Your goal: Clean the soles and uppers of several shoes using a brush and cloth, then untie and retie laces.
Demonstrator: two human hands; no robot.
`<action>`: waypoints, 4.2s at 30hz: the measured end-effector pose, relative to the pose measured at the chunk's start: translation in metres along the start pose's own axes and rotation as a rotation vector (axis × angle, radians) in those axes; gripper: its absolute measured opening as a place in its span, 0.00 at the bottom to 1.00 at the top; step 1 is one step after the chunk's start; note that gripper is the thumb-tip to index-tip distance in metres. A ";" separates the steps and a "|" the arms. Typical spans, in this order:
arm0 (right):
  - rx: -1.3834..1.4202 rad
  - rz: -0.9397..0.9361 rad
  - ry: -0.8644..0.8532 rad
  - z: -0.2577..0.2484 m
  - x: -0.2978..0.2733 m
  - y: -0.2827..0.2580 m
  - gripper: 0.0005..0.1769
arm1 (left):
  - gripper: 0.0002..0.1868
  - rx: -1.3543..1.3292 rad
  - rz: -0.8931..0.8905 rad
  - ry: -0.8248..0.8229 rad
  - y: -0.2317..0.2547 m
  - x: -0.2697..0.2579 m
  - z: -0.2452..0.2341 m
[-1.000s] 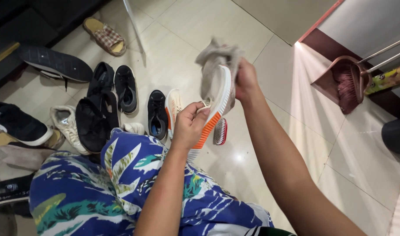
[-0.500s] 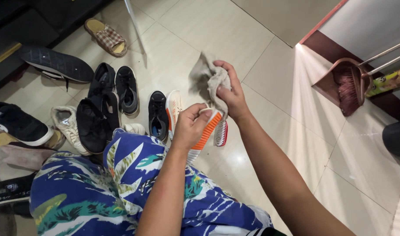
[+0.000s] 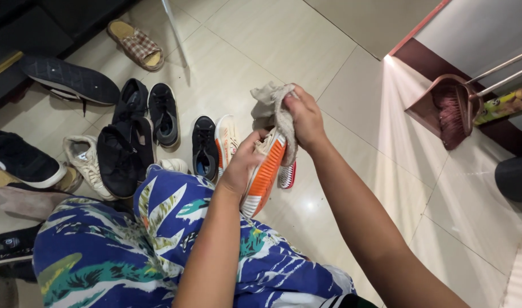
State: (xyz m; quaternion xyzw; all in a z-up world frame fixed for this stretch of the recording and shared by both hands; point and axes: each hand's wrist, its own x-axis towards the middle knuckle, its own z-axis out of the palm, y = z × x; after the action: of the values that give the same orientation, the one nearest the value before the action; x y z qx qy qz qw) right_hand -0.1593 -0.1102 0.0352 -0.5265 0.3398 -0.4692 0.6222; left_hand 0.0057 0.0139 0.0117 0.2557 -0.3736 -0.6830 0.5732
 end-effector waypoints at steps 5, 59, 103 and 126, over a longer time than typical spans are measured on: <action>0.123 0.050 0.115 0.008 0.008 -0.021 0.14 | 0.41 -0.620 -0.005 -0.068 0.024 0.009 -0.001; -0.964 -0.095 -0.006 0.018 0.065 -0.025 0.13 | 0.38 0.915 0.135 0.606 0.027 0.002 0.046; 0.111 0.123 -0.283 0.004 -0.038 -0.082 0.29 | 0.44 1.198 0.310 0.434 0.040 0.004 0.054; -0.758 -0.658 0.128 0.076 -0.127 0.001 0.22 | 0.42 -0.448 -0.318 0.900 0.002 0.020 -0.004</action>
State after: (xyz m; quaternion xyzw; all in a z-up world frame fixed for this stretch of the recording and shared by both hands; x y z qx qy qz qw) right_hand -0.1311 0.0347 0.0410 -0.7646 0.3399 -0.5156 0.1844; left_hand 0.0058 -0.0068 0.0120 0.4482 0.1082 -0.6472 0.6070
